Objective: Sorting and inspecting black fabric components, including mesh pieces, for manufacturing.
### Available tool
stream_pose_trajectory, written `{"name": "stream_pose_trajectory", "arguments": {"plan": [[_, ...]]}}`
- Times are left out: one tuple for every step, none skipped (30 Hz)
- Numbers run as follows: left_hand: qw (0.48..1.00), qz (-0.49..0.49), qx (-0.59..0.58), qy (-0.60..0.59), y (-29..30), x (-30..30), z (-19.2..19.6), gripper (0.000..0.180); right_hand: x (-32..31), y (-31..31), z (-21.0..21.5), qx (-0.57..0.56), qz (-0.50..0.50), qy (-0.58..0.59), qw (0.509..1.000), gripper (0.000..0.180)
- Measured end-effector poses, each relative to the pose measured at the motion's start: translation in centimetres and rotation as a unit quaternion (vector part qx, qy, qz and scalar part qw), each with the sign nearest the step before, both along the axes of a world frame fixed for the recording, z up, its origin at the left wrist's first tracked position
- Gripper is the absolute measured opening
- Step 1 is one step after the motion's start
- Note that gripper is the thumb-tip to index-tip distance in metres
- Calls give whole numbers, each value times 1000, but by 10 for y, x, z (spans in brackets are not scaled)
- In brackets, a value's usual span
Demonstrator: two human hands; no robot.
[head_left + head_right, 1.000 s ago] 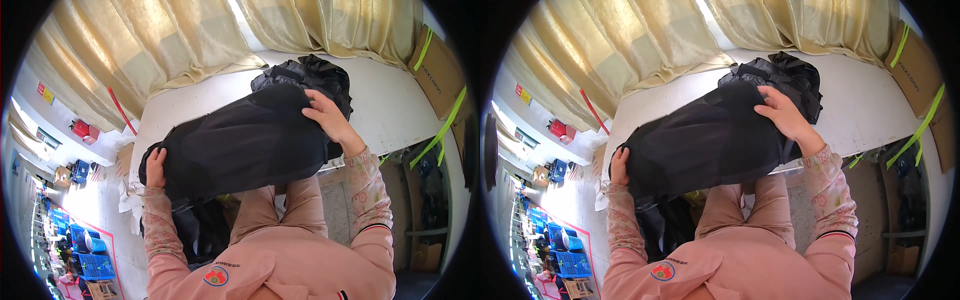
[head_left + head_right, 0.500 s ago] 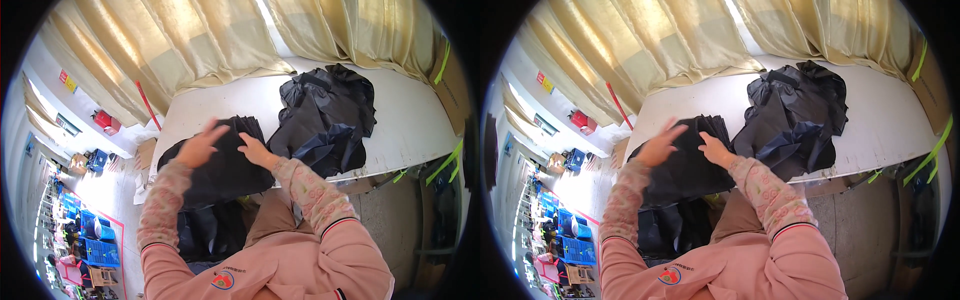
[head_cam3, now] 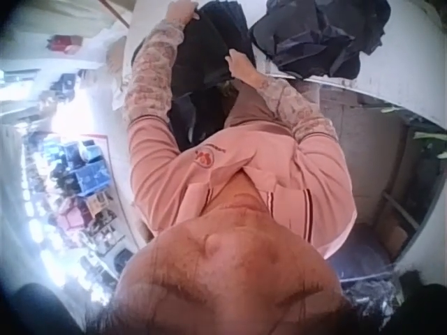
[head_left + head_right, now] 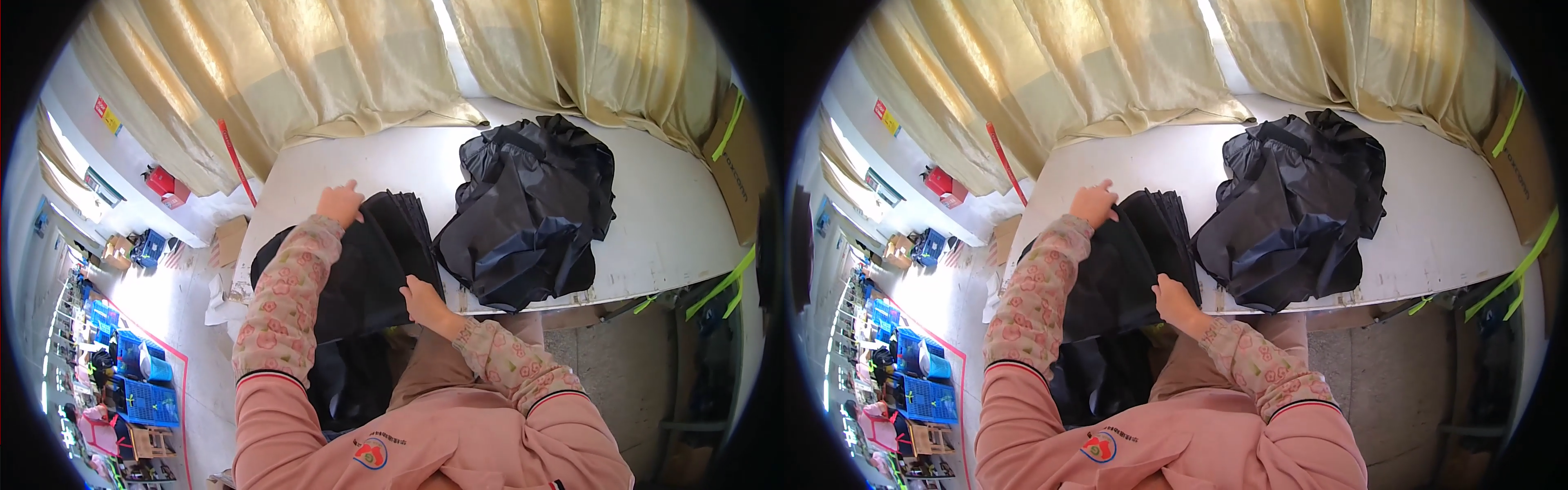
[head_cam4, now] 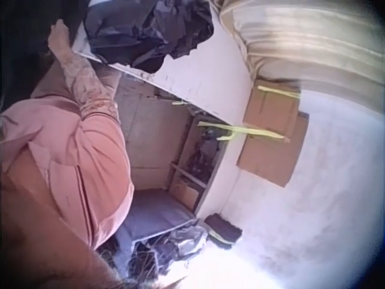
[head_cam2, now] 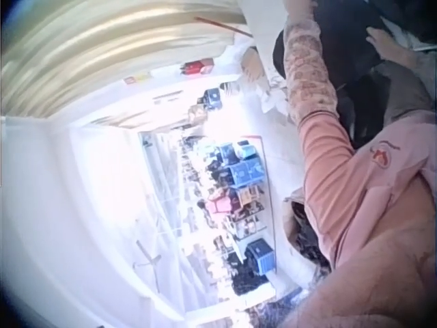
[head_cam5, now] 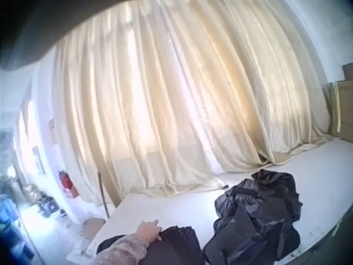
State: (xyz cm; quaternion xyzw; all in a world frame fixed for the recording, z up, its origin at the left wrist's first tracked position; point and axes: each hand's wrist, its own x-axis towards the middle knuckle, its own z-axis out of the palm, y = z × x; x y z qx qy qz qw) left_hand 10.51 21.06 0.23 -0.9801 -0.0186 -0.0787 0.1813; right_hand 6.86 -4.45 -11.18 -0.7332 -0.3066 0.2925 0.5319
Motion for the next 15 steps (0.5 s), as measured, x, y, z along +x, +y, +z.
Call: {"name": "stream_pose_trajectory", "arguments": {"plan": [[1000, -1, -2, 1, 6, 4, 4, 23, 0, -2, 0, 36, -5, -12, 999, 19], [999, 32, -4, -6, 11, 7, 9, 24, 0, -2, 0, 34, -6, -11, 999, 19], [998, 65, -7, -13, 12, 10, 10, 26, 0, 0, 2, 52, -14, 40, 998, 19], [998, 61, -7, -13, 11, 14, 9, 26, 1, 2, 5, 70, -24, 91, 993, 19], [997, 61, -8, -56, 8, 19, 8, 21, 4, 5, 6, 70, -29, 91, 993, 19], [993, 60, -9, -100, 6, 24, 6, 16, 9, 8, 7, 89, -43, 140, 985, 20], [993, 56, -9, -100, 7, 28, 2, 16, 11, 10, 7, 108, -55, 189, 974, 21], [983, 46, -86, -153, 10, 30, -3, 12, 11, 11, 7, 109, -60, 189, 974, 21], [964, 36, -163, -205, 13, 32, -7, 12, 10, 11, 7, 113, -81, 213, 967, 22], [965, 34, -163, -205, 23, 30, -13, 12, 9, 12, 7, 117, -97, 236, 960, 24], [955, 49, -187, -223, 32, 27, -16, 16, 9, 10, 5, 119, -100, 235, 959, 24], [945, 66, -211, -241, 40, 26, -21, 21, 8, 9, 3, 110, -89, 241, 960, 22], [941, 120, -243, -201, 32, 28, -19, 21, 11, 6, -4, 99, -85, 248, 960, 22], [942, 120, -240, -202, 39, 29, -22, 21, 11, 9, -11, 103, -84, 248, 960, 22], [918, 100, -252, -289, 46, 29, -25, 21, 11, 16, -18, 118, -92, 266, 952, 22]]}}
